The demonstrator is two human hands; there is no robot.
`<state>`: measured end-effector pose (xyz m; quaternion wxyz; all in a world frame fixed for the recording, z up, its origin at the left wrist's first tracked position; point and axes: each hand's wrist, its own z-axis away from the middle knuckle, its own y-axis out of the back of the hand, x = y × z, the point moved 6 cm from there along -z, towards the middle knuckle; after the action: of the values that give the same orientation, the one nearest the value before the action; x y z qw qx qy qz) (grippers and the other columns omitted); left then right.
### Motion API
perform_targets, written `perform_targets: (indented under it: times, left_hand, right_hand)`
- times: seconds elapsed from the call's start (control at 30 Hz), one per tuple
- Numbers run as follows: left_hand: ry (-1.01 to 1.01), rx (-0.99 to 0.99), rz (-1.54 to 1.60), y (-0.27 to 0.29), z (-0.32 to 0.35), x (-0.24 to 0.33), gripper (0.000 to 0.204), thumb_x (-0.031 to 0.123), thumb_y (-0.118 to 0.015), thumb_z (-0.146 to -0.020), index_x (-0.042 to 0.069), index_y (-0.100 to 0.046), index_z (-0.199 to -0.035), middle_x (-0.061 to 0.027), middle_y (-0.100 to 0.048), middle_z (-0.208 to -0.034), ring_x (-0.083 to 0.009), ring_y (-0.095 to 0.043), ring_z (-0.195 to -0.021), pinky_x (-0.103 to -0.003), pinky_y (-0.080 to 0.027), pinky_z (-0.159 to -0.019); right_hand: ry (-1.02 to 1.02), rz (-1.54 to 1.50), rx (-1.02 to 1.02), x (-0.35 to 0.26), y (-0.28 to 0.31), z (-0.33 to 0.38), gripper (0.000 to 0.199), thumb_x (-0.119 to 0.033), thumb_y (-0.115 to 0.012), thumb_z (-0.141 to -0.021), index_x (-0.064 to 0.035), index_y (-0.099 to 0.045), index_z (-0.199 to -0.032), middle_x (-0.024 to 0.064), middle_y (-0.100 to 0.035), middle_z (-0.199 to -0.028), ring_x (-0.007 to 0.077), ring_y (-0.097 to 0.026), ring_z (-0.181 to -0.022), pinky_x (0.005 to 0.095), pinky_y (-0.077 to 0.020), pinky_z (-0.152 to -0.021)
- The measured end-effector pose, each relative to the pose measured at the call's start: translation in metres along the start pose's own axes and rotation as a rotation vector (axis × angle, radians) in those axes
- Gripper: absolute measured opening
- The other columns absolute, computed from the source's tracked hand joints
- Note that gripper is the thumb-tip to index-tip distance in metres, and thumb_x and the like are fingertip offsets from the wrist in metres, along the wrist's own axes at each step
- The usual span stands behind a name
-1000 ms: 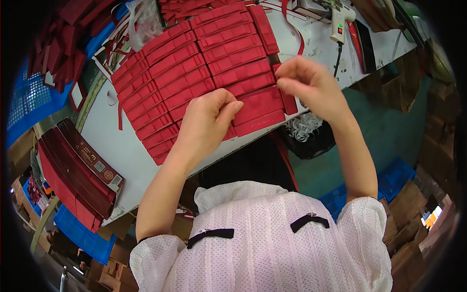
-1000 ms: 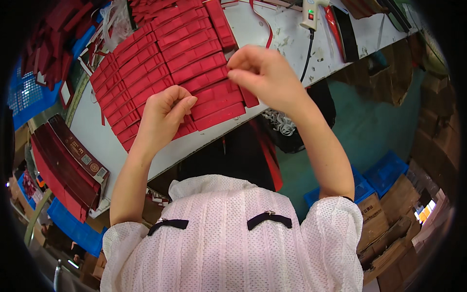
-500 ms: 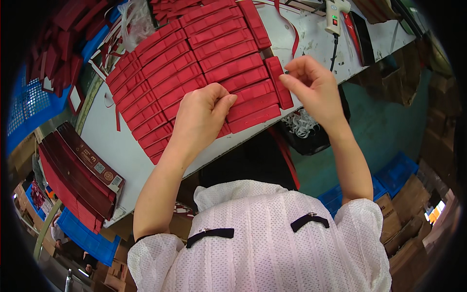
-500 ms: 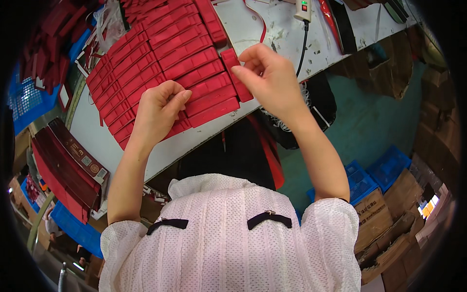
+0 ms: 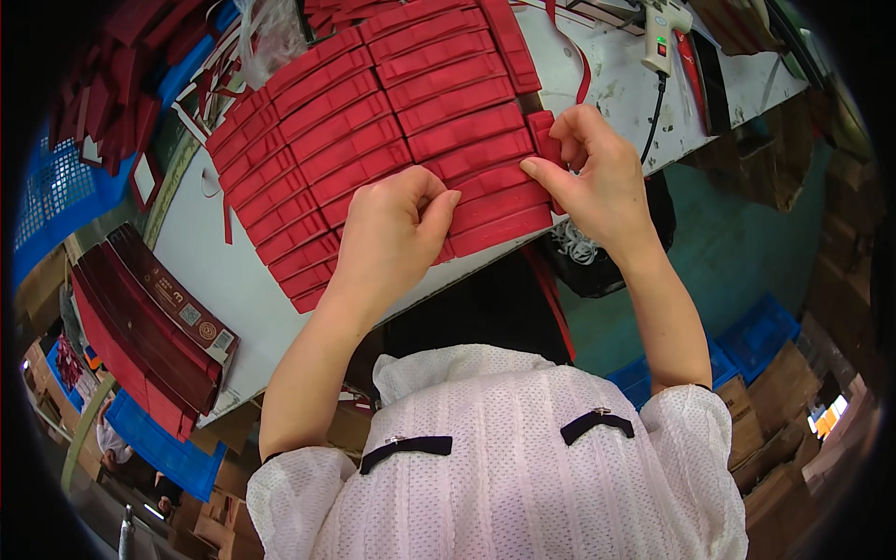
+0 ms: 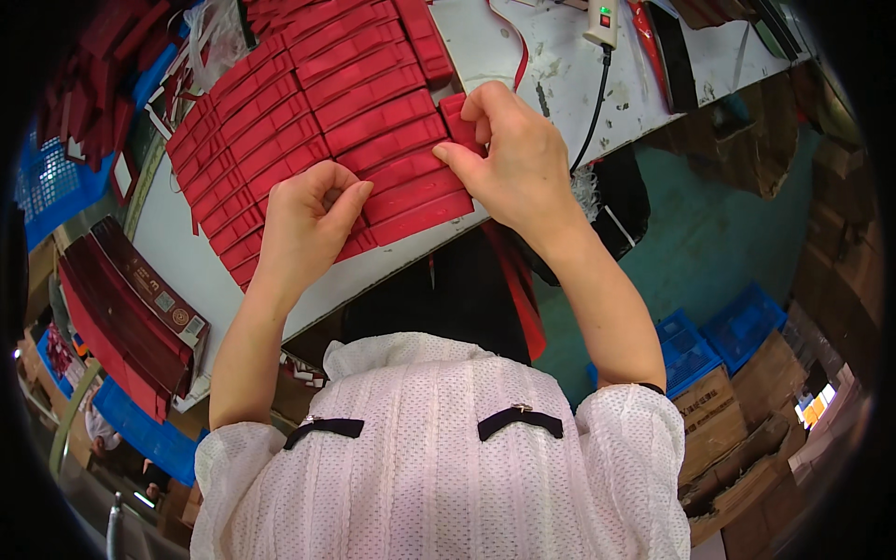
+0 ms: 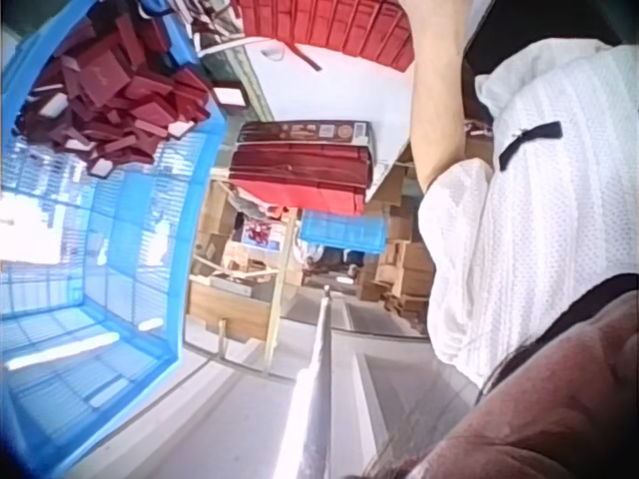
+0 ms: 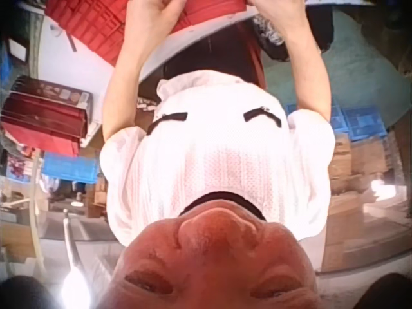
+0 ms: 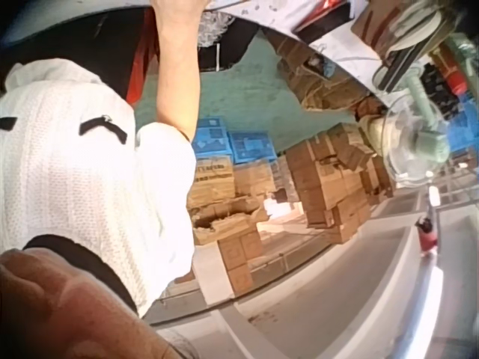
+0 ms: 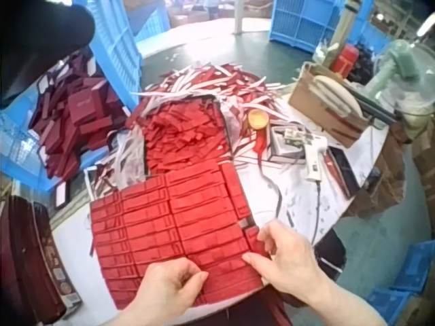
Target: The person assembles a stack of red paper envelopes by applying hot glue to the edges and pressing them together. They use a hot glue gun to secure the paper pieces, occasionally adjusting the stack and picking up additional envelopes from a nearby pile.
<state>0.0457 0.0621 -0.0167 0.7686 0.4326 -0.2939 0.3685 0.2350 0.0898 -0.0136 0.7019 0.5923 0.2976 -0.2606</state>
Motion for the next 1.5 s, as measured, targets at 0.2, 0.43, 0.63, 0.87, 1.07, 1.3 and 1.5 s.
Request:
perform_targets:
  times: [0.2,0.43,0.63,0.87,1.07,1.3,1.5]
  left_hand:
    - [-0.104,0.034,-0.089,0.0,-0.003,0.005,0.013,0.008,-0.064,-0.08,-0.001,-0.059,-0.072,-0.0028,-0.055,-0.053,-0.0049,-0.045,-0.046,-0.021,-0.036,-0.044]
    - [-0.423,0.104,-0.454,-0.005,0.004,0.018,0.029,0.006,-0.062,-0.075,0.01,-0.058,-0.103,-0.0051,-0.052,-0.064,-0.0173,-0.053,-0.051,-0.028,-0.042,-0.046]
    - [-0.613,-0.202,-0.869,-0.025,0.001,0.033,0.066,0.007,-0.054,-0.074,0.028,-0.04,-0.135,-0.0067,-0.049,-0.07,-0.0176,-0.055,-0.056,-0.03,-0.046,-0.045]
    - [-0.767,-0.229,-0.669,-0.014,0.003,0.02,0.059,0.009,-0.055,-0.07,0.015,-0.049,-0.128,-0.0045,-0.045,-0.07,-0.0184,-0.051,-0.061,-0.03,-0.044,-0.051]
    - [-0.751,-0.122,-0.365,0.004,0.012,0.015,0.049,0.001,-0.057,-0.065,0.004,-0.057,-0.114,-0.0075,-0.048,-0.075,-0.0211,-0.051,-0.065,-0.032,-0.044,-0.056]
    - [-0.572,0.405,0.069,0.077,-0.035,0.028,0.025,-0.003,-0.056,-0.078,0.0,-0.056,-0.103,-0.0133,-0.056,-0.088,-0.0263,-0.055,-0.083,-0.032,-0.045,-0.07]
    - [-0.251,0.18,0.445,0.075,-0.076,0.038,0.022,0.018,-0.051,-0.092,0.002,-0.057,-0.106,-0.0017,-0.059,-0.088,-0.0079,-0.055,-0.079,-0.02,-0.044,-0.066]
  right_hand:
    - [0.014,0.001,-0.005,-0.002,0.001,-0.002,0.033,-0.015,-0.075,-0.064,-0.004,-0.049,-0.082,0.0061,-0.05,-0.062,0.0212,-0.051,-0.055,0.0322,-0.0416,-0.052]
    - [0.012,0.01,-0.042,-0.005,0.003,-0.006,0.03,-0.014,-0.074,-0.065,-0.003,-0.049,-0.078,0.0052,-0.049,-0.059,0.0174,-0.05,-0.053,0.0302,-0.0402,-0.051]
    - [0.108,-0.295,0.002,-0.021,0.025,-0.079,0.019,-0.011,-0.069,-0.073,0.0,-0.054,-0.075,0.0,-0.053,-0.057,0.0061,-0.047,-0.053,0.022,-0.037,-0.05]
    - [0.365,0.068,-0.141,-0.062,-0.036,-0.195,0.011,-0.012,-0.066,-0.069,-0.0035,-0.066,-0.077,0.0144,-0.064,-0.072,0.0259,-0.062,-0.067,0.0335,-0.0491,-0.063]
    - [0.275,0.423,-0.29,-0.055,-0.087,-0.227,0.01,-0.012,-0.07,-0.065,-0.0057,-0.065,-0.071,0.0119,-0.065,-0.07,0.025,-0.063,-0.069,0.0333,-0.0503,-0.065]
    - [0.23,0.018,-0.454,-0.073,-0.047,-0.204,0.013,-0.009,-0.071,-0.069,-0.0021,-0.06,-0.069,0.0066,-0.061,-0.064,0.0139,-0.057,-0.061,0.0276,-0.0449,-0.056]
    - [0.221,-0.142,-0.687,-0.097,-0.007,-0.136,0.011,-0.006,-0.066,-0.075,-0.0023,-0.056,-0.072,0.0009,-0.054,-0.059,0.0084,-0.049,-0.057,0.0243,-0.0401,-0.051]
